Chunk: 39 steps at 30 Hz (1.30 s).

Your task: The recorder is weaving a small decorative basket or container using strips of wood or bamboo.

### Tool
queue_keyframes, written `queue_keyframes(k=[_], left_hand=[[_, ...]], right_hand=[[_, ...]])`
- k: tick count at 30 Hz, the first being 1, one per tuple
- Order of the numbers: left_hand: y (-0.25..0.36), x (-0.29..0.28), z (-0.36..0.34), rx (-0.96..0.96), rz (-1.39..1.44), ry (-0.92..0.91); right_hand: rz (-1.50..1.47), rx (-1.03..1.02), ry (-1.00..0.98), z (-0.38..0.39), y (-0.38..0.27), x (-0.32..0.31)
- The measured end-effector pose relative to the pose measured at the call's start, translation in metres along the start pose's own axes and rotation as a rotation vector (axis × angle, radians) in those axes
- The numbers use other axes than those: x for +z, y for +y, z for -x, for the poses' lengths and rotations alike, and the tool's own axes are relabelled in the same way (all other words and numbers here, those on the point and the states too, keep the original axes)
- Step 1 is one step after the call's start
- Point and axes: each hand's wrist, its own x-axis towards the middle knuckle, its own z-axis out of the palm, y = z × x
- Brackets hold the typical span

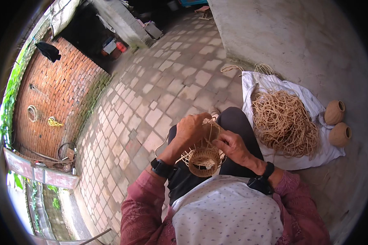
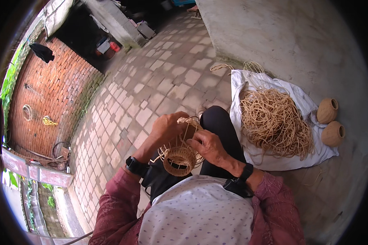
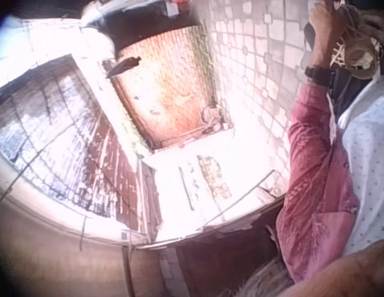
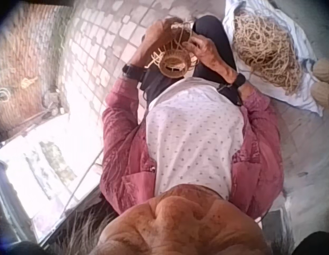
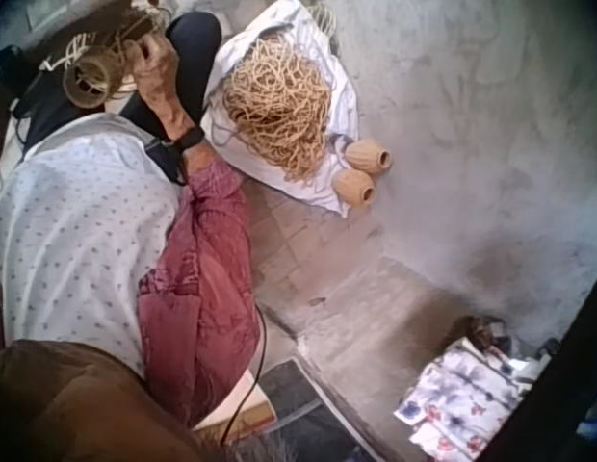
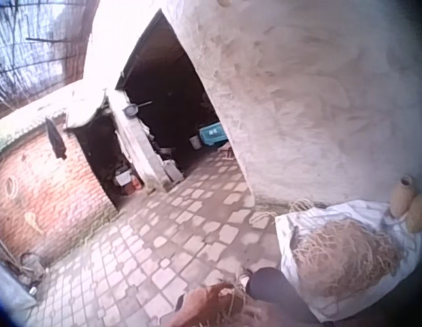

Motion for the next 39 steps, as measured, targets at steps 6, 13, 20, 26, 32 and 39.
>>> queue_keyframes(k=[6, 13, 20, 26, 32, 39], left_hand=[[0.017, 0.007, -0.001, -0.017, -0.237, -0.026], [0.02, 0.001, 0.016, -0.055, -0.011, 0.062], [0.003, -0.001, 0.058, -0.058, 1.229, 0.118], [-0.052, 0.0, 0.092, -0.22, 1.598, 0.208], [-0.087, 0.013, 0.109, -0.263, 1.703, 0.073], [-0.085, -0.01, 0.061, -0.206, 1.415, 0.242]], right_hand=[[-0.008, 0.055, 0.006, 0.004, 0.007, 0.004], [-0.222, 0.174, -0.041, 0.003, 0.015, 0.002], [-0.259, 0.241, -0.072, 0.002, 0.033, -0.003], [-0.294, 0.287, -0.099, 0.001, 0.021, -0.009], [0.189, -0.269, 0.032, -0.029, -0.036, -0.019], [0.413, -0.474, -0.305, -0.035, -0.047, 0.002]])
